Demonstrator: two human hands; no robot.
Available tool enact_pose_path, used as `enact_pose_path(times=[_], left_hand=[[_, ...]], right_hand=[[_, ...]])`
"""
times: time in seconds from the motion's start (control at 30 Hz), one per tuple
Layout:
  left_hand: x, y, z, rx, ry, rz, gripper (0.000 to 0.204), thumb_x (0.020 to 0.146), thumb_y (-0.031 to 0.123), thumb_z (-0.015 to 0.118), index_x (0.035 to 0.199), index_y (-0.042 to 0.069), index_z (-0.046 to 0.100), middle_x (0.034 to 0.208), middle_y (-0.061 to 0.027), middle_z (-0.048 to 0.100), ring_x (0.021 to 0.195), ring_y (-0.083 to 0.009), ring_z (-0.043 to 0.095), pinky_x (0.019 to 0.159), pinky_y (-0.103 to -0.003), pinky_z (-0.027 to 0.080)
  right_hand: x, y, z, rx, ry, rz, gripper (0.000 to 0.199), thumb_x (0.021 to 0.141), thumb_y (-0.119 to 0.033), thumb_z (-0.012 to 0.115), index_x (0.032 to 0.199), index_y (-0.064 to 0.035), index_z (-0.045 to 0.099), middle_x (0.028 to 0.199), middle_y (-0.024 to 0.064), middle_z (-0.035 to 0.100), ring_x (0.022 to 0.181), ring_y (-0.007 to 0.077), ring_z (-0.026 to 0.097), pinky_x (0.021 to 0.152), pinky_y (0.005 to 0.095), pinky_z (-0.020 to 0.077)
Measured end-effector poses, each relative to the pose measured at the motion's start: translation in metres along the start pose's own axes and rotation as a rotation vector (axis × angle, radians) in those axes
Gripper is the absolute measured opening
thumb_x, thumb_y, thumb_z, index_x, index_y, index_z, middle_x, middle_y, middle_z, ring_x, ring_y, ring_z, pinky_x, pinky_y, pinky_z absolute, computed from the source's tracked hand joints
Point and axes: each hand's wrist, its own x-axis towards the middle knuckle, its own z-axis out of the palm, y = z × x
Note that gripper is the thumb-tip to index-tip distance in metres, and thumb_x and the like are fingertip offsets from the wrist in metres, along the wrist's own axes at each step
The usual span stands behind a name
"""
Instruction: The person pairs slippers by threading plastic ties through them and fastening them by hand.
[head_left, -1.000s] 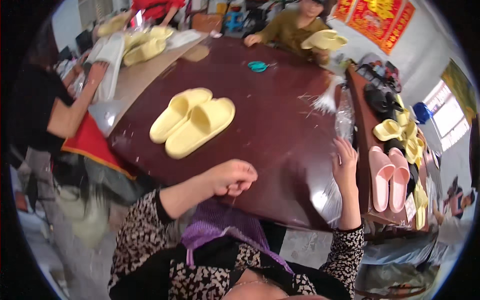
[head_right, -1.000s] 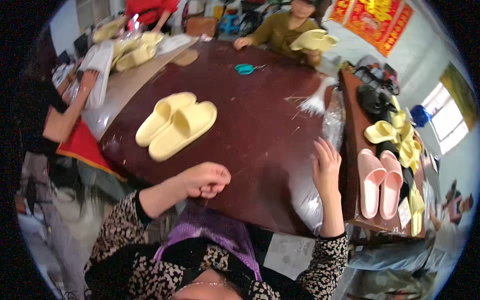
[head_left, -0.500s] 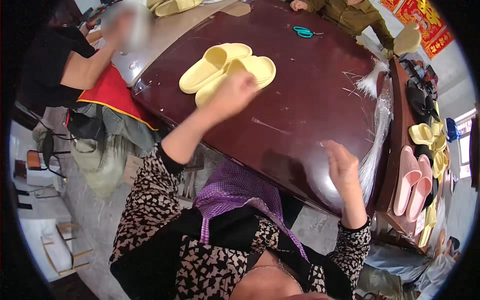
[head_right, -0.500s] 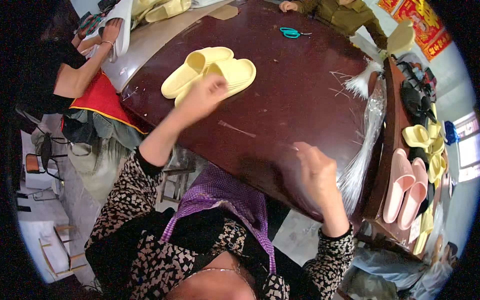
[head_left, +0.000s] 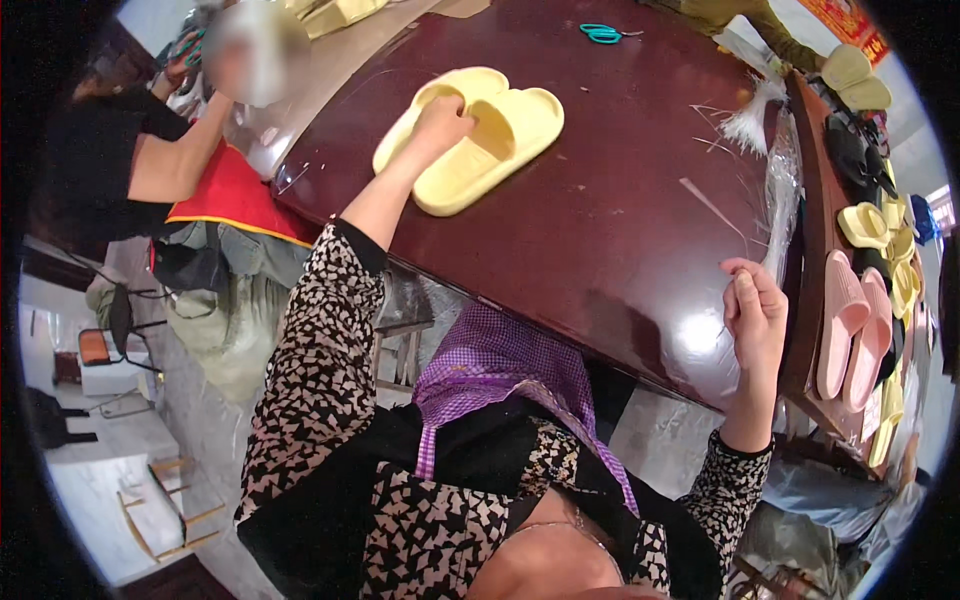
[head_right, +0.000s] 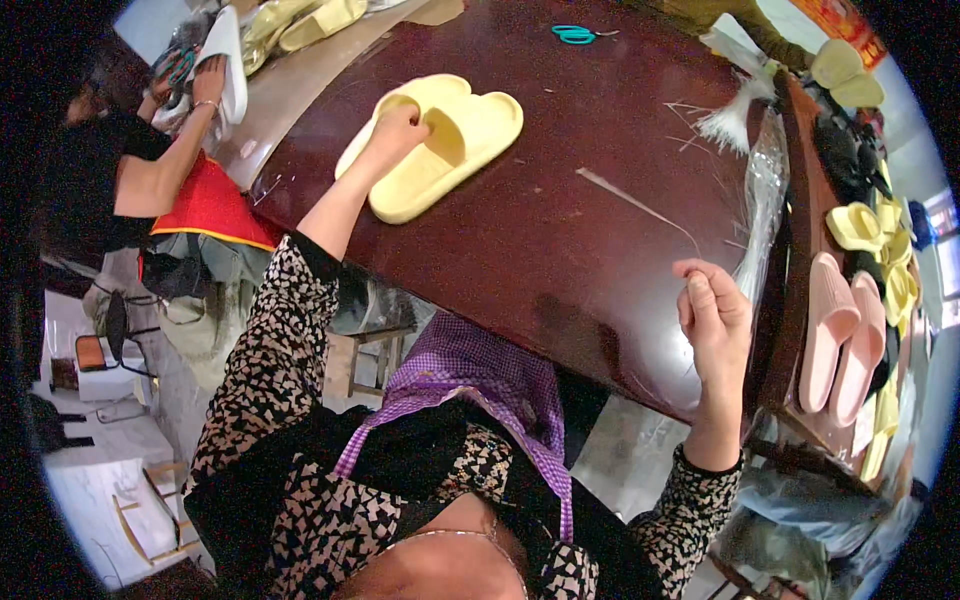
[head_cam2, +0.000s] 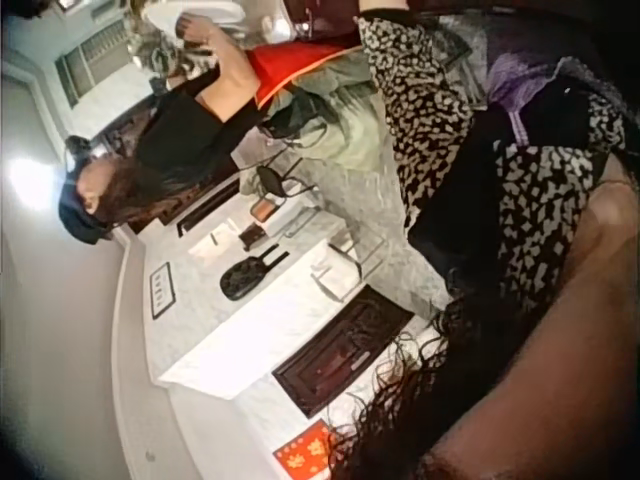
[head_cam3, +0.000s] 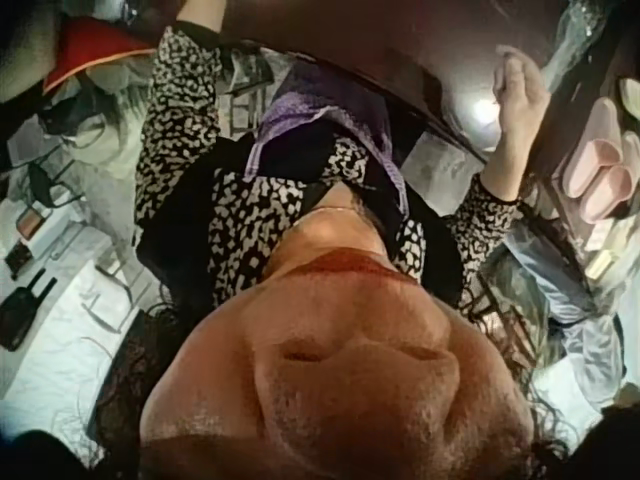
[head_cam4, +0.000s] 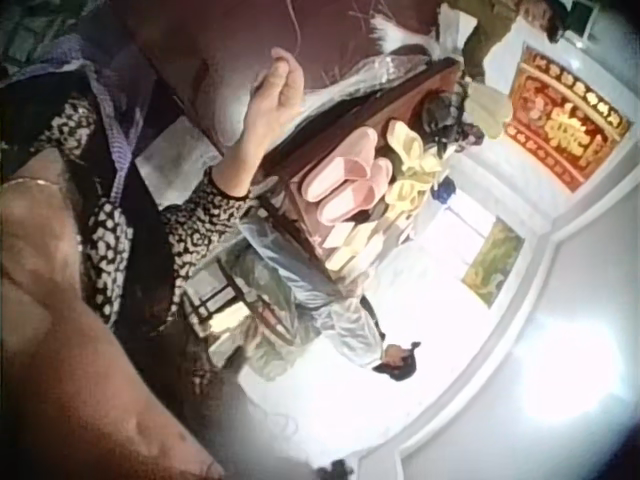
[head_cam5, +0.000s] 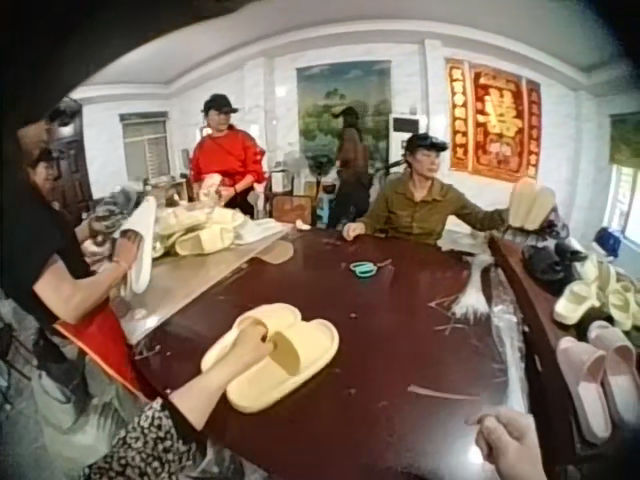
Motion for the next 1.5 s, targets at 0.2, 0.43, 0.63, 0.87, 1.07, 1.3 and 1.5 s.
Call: enact_pose_path(times=[0.2,0.43,0.63,0.87,1.07,1.3,1.5], left_hand=[[-0.025,0.084,0.046,-0.048,-0.1,0.039,0.023,0.075,0.018,0.061,0.079,-0.005,0.061,0.08,-0.0226,0.064,0.077,-0.0338,0.063,0.071,-0.043,0.048],[-0.059,0.165,0.072,-0.713,-0.434,0.039,0.018,0.077,0.017,0.061,0.079,0.0,0.067,0.066,-0.0059,0.062,0.062,-0.012,0.058,0.059,-0.028,0.047],[-0.083,0.18,0.047,-0.943,-0.381,0.069,0.024,0.088,0.01,0.059,0.107,-0.005,0.062,0.077,-0.0007,0.06,0.065,-0.0053,0.053,0.057,-0.019,0.043],[-0.142,0.182,0.031,-1.238,-0.616,-0.09,0.019,0.088,0.007,0.061,0.102,-0.005,0.062,0.076,-0.0006,0.059,0.059,-0.004,0.05,0.053,-0.018,0.04],[-0.138,0.155,0.016,-1.462,-0.428,-0.105,0.012,0.093,0.01,0.054,0.092,-0.001,0.057,0.084,-0.0123,0.064,0.054,-0.0067,0.049,0.047,-0.02,0.038],[-0.109,0.103,-0.003,-1.801,-0.577,-0.186,0.011,0.095,0.013,0.051,0.092,0.003,0.055,0.067,-0.0087,0.056,0.044,-0.0115,0.042,0.04,-0.024,0.033],[-0.06,0.106,0.003,-1.682,-0.564,-0.159,0.013,0.096,0.014,0.049,0.092,0.004,0.057,0.064,-0.0043,0.052,0.046,-0.0097,0.042,0.042,-0.024,0.032]], right_hand=[[0.001,-0.002,0.004,0.264,-0.023,0.127,0.023,0.096,-0.016,0.046,0.102,0.0017,0.06,0.053,-0.0026,0.042,0.04,0.0034,0.03,0.037,0.0198,0.0212],[0.003,0.007,0.007,0.501,-0.069,0.123,0.023,0.098,-0.018,0.045,0.103,-0.0005,0.059,0.06,-0.0012,0.046,0.042,0.0045,0.032,0.037,0.019,0.0262],[-0.005,0.018,0.015,0.516,-0.021,0.195,0.024,0.098,-0.019,0.045,0.1,-0.001,0.061,0.058,-0.0001,0.049,0.039,0.0052,0.035,0.036,0.0192,0.0276],[-0.008,0.014,0.076,0.215,-0.326,0.319,0.023,0.096,-0.02,0.044,0.098,-0.0028,0.06,0.059,0.0014,0.053,0.039,0.0052,0.039,0.035,0.0185,0.028],[0.007,0.007,0.093,0.074,-0.566,0.227,0.028,0.098,-0.022,0.043,0.104,-0.0019,0.061,0.067,0.0025,0.058,0.052,0.0074,0.053,0.048,0.0216,0.043],[0.051,0.032,0.069,-0.79,-0.136,-0.349,0.032,0.09,-0.018,0.055,0.12,-0.0081,0.057,0.097,0.0148,0.063,0.088,0.0283,0.063,0.074,0.037,0.0514],[0.082,0.045,0.075,-1.14,-0.111,-0.391,0.031,0.088,-0.029,0.055,0.113,-0.0112,0.055,0.089,0.0183,0.062,0.085,0.0339,0.063,0.074,0.0428,0.0507]])
